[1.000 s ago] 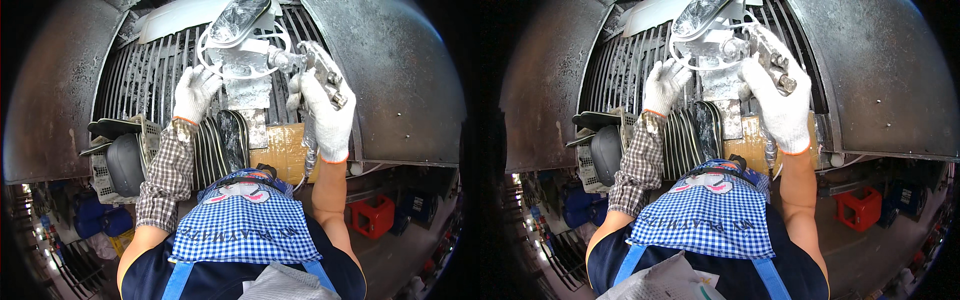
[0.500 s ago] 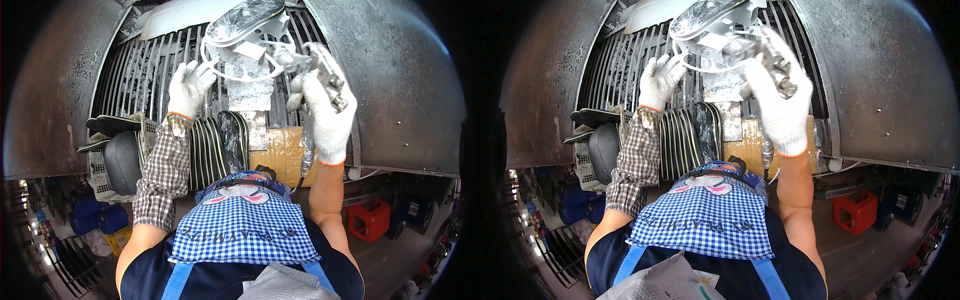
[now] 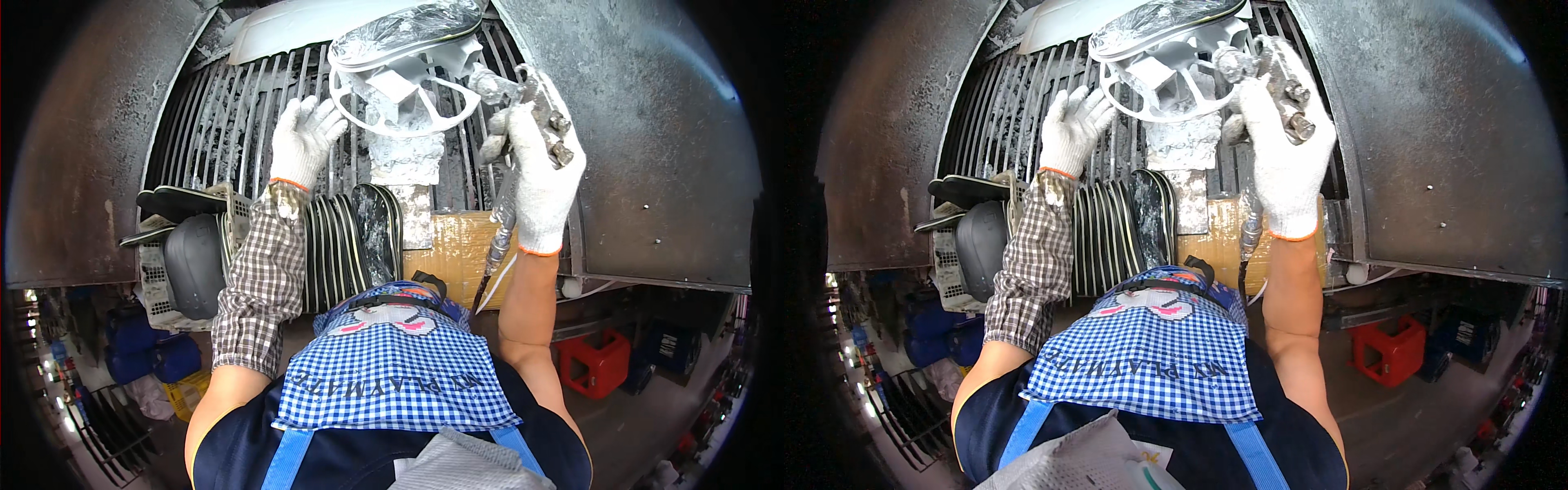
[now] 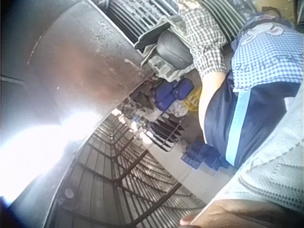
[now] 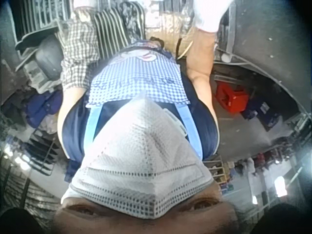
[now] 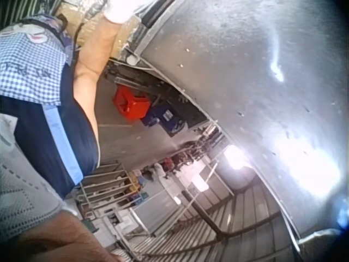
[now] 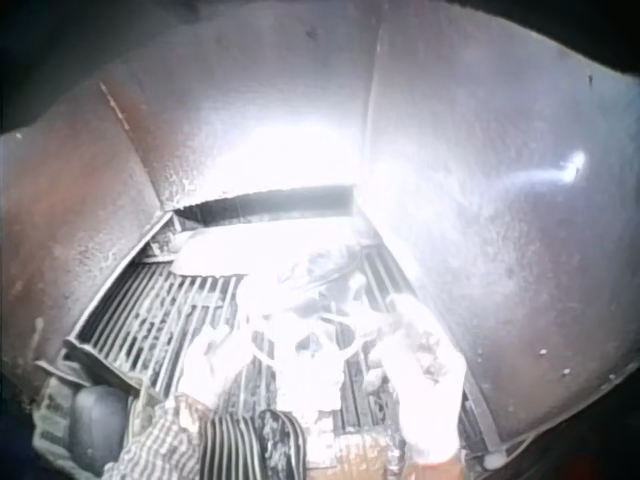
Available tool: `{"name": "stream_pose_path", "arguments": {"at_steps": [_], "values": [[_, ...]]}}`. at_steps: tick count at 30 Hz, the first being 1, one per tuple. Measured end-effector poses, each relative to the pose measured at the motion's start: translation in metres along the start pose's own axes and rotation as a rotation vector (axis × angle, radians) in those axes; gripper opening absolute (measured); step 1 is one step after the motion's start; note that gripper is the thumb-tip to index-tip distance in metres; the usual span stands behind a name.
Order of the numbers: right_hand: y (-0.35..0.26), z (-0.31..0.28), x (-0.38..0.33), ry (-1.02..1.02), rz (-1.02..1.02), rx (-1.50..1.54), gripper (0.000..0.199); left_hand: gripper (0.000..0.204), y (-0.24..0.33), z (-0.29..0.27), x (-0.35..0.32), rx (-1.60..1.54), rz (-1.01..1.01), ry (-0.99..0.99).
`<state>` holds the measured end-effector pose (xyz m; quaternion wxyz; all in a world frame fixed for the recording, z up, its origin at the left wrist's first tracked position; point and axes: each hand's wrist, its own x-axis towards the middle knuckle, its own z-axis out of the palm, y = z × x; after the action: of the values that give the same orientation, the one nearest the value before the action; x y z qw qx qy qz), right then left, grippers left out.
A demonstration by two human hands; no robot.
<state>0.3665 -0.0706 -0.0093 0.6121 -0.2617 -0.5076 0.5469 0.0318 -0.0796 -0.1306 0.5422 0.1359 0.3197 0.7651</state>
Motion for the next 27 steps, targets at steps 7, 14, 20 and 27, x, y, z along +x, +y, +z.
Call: {"name": "stream_pose_path", "arguments": {"at_steps": [7,14,20,27], "values": [[-0.012,0.010,0.001,0.154,0.000,-0.173,0.047,0.041,-0.030,0.005,-0.022,-0.029,-0.117,0.041],[-0.010,0.037,0.000,-0.104,0.115,-0.051,0.052,0.054,-0.059,0.031,-0.038,-0.099,-0.167,0.002],[0.002,0.023,0.015,-0.028,-0.006,-0.167,0.051,0.057,-0.047,0.053,-0.045,-0.192,-0.217,-0.103],[-0.008,0.009,0.015,0.049,0.007,-0.070,0.047,0.061,-0.042,0.031,-0.038,-0.155,-0.198,-0.050]]}}
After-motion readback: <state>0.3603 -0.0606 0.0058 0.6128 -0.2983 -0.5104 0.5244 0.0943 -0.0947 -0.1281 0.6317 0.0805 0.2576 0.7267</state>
